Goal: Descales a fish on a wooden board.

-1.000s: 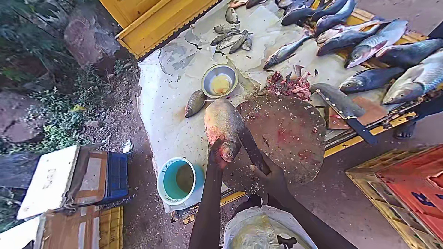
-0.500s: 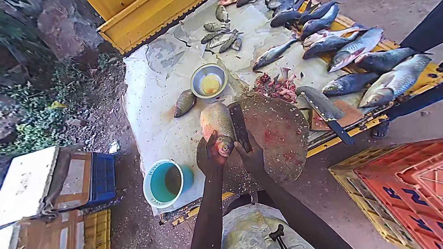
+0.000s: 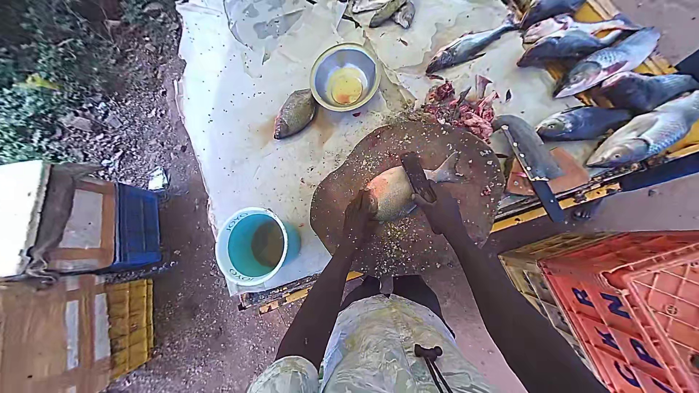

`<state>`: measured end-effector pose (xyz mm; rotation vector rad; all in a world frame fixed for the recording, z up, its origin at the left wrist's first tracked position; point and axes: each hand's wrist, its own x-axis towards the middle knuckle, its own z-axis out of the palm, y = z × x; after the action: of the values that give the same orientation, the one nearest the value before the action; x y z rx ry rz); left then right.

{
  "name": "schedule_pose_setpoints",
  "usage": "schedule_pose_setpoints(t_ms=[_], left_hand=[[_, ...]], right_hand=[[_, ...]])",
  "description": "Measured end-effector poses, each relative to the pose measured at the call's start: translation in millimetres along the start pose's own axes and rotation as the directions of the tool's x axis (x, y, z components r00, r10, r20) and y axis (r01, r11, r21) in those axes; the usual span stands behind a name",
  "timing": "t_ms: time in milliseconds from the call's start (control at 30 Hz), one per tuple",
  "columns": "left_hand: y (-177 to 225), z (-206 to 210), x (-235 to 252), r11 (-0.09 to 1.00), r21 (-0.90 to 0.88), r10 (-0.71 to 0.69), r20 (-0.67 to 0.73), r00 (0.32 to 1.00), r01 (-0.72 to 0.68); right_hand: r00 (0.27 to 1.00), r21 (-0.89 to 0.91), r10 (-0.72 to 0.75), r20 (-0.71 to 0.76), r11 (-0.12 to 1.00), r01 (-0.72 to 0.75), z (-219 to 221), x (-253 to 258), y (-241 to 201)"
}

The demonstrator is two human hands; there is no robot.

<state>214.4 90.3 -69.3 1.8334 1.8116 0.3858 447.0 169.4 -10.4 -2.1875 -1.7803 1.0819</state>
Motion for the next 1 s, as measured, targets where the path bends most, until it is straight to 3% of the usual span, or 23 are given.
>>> schedule_pose_setpoints(t_ms=[100,200,233,400,433,600,667,767,900,1000], left_hand=[[-13.6,15.1,2.8,0.997,-0.072,-0.048,-0.118,0.992,0.040],[-18.5,31.1,-0.8,0.994,-0.069,-0.097,-0.147,0.984,0.088],[-19.6,31.6,2.0,0.994,-0.052,-0.101,-0.159,0.982,0.094],[-16.0,25.2,6.9,0.994,-0.057,-0.099,-0.123,0.987,0.092],[-21.5,29.1,12.1,0.996,-0.032,-0.091,-0.140,0.986,0.088],[-31.2,38.4,8.6,0.995,-0.084,-0.069,-0.171,0.983,0.055],[-27.2,35.7,8.6,0.991,-0.107,-0.095,-0.164,0.982,0.078],[-30.3,35.4,16.7,0.982,-0.153,-0.144,-0.237,0.961,0.109],[-25.2,30.8,18.6,0.997,-0.074,-0.050,-0.229,0.972,0.034],[-15.6,25.7,38.6,0.979,0.186,0.125,-0.198,0.972,-0.088]], right_hand=[[0.996,-0.166,0.066,0.061,0.985,-0.055,37.3,-55.8,-35.7],[0.988,-0.418,0.020,0.152,0.907,0.046,57.3,-135.3,-25.3],[0.990,-0.453,0.002,0.144,0.889,0.064,58.9,-137.5,-25.1],[0.990,-0.480,-0.048,0.129,0.871,0.105,63.2,-44.4,-80.9],[0.992,-0.477,-0.049,0.113,0.874,0.097,65.3,-40.2,-82.8],[0.991,-0.532,0.047,0.128,0.846,0.029,64.0,-123.7,-41.9],[0.975,-0.537,0.097,0.198,0.843,0.025,56.5,-94.1,-65.5],[0.992,-0.466,-0.033,0.119,0.881,0.085,66.7,-36.6,-74.9],[0.967,-0.358,0.084,0.241,0.934,0.008,36.7,-84.1,-23.6],[0.990,-0.187,0.005,0.139,0.982,0.021,-18.4,-49.9,21.1]])
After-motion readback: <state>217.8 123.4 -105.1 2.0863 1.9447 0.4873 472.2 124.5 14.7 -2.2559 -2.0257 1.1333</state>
